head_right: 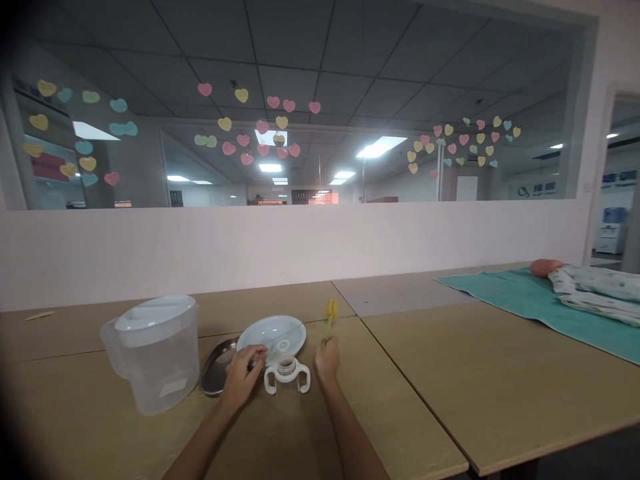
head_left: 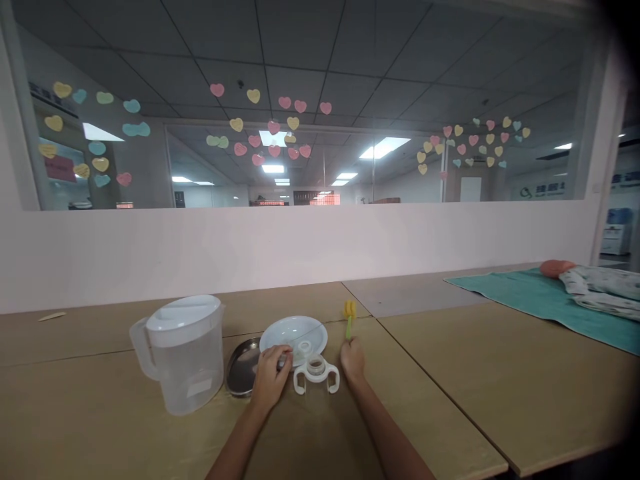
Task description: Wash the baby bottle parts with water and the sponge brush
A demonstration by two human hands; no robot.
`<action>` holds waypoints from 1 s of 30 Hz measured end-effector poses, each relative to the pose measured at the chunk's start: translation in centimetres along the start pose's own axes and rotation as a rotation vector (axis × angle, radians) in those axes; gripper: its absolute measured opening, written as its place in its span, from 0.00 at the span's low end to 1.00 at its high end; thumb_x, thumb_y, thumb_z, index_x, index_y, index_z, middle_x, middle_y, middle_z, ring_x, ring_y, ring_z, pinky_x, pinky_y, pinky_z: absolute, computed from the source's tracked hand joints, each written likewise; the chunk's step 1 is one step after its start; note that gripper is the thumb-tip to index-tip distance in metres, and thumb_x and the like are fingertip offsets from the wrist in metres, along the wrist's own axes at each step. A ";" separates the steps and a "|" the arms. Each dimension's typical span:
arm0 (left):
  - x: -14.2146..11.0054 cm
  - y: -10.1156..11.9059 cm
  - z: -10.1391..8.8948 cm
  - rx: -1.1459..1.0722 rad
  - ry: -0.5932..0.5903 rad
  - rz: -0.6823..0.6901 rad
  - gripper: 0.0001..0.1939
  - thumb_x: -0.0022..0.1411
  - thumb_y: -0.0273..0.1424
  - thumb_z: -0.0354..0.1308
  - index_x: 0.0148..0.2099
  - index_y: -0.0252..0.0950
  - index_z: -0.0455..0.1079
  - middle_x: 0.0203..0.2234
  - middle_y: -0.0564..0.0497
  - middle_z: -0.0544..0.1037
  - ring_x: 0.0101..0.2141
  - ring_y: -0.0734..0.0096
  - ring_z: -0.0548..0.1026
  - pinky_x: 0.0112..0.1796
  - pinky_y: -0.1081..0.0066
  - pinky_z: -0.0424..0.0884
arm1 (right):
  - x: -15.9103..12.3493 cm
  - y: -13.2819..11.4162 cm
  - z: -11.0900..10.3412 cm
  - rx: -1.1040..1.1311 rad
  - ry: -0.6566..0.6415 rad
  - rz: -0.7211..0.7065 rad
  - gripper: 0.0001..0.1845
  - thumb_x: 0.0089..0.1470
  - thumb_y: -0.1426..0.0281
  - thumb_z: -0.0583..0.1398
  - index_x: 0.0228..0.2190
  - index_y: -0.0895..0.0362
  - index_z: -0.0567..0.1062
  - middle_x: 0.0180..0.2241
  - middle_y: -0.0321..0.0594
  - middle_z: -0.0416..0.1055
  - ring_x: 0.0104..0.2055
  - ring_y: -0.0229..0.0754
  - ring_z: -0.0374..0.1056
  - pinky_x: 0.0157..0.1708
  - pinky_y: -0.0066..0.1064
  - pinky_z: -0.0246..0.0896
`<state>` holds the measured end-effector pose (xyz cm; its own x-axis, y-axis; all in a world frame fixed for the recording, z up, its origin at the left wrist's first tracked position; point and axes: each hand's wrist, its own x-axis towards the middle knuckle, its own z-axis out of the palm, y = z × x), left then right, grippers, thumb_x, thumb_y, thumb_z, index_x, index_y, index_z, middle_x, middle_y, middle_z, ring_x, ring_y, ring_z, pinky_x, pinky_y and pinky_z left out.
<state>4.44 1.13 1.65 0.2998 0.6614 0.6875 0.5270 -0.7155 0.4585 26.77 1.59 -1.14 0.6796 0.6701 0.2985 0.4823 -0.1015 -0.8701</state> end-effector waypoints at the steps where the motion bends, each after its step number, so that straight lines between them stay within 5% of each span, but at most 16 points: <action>1: 0.1 -0.1 0.0 -0.032 0.012 -0.028 0.14 0.60 0.40 0.51 0.40 0.39 0.72 0.37 0.47 0.78 0.42 0.59 0.73 0.48 0.57 0.64 | 0.1 -0.1 -0.1 0.059 0.064 0.020 0.20 0.58 0.59 0.43 0.31 0.57 0.70 0.26 0.46 0.72 0.29 0.47 0.69 0.28 0.31 0.56; 5: 0.6 -0.8 0.3 -0.256 0.029 -0.154 0.22 0.51 0.39 0.61 0.49 0.39 0.72 0.44 0.45 0.78 0.48 0.57 0.73 0.53 0.56 0.62 | -0.2 -1.1 -0.9 0.275 0.267 0.039 0.22 0.59 0.58 0.37 0.33 0.55 0.64 0.24 0.39 0.67 0.28 0.43 0.66 0.28 0.29 0.56; 9: 0.9 -1.9 0.8 -0.405 0.095 -0.208 0.24 0.48 0.38 0.62 0.48 0.36 0.73 0.46 0.43 0.76 0.49 0.57 0.73 0.53 0.58 0.64 | -1.7 -2.3 -1.2 0.469 0.314 -0.068 0.20 0.60 0.55 0.39 0.35 0.55 0.62 0.20 0.29 0.58 0.22 0.36 0.59 0.24 0.25 0.54; 13: 0.7 -2.5 0.8 -0.335 0.182 -0.234 0.21 0.53 0.43 0.55 0.42 0.36 0.76 0.41 0.45 0.80 0.44 0.55 0.76 0.46 0.59 0.70 | -3.7 -2.7 -1.0 0.611 0.214 -0.290 0.21 0.58 0.53 0.47 0.35 0.57 0.66 0.16 0.25 0.54 0.17 0.35 0.52 0.20 0.25 0.47; 18: 0.6 -2.1 0.3 -0.227 0.154 -0.247 0.22 0.58 0.47 0.50 0.36 0.36 0.77 0.31 0.48 0.81 0.36 0.58 0.77 0.37 0.64 0.71 | -4.9 -2.9 -0.8 0.407 0.132 -0.477 0.22 0.60 0.55 0.45 0.36 0.59 0.69 0.21 0.36 0.67 0.22 0.39 0.62 0.24 0.27 0.52; 23: 0.7 -1.7 0.1 -0.175 0.202 -0.196 0.21 0.60 0.47 0.49 0.34 0.36 0.74 0.32 0.48 0.80 0.35 0.60 0.75 0.37 0.66 0.69 | -5.3 -2.8 -0.4 0.266 -0.001 -0.554 0.22 0.61 0.58 0.44 0.39 0.59 0.70 0.24 0.41 0.73 0.24 0.41 0.67 0.25 0.27 0.53; 30: 0.6 -2.9 1.1 -0.285 0.226 -0.212 0.24 0.61 0.47 0.45 0.45 0.34 0.71 0.38 0.43 0.79 0.40 0.58 0.76 0.45 0.59 0.68 | -5.0 -2.9 0.2 0.342 -0.082 -0.525 0.19 0.58 0.60 0.48 0.35 0.58 0.72 0.24 0.37 0.71 0.26 0.39 0.66 0.28 0.26 0.55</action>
<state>3.97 3.88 0.12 0.0094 0.7572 0.6531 0.3075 -0.6237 0.7187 21.87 -1.32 -0.22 0.3493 0.6224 0.7004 0.5263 0.4881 -0.6962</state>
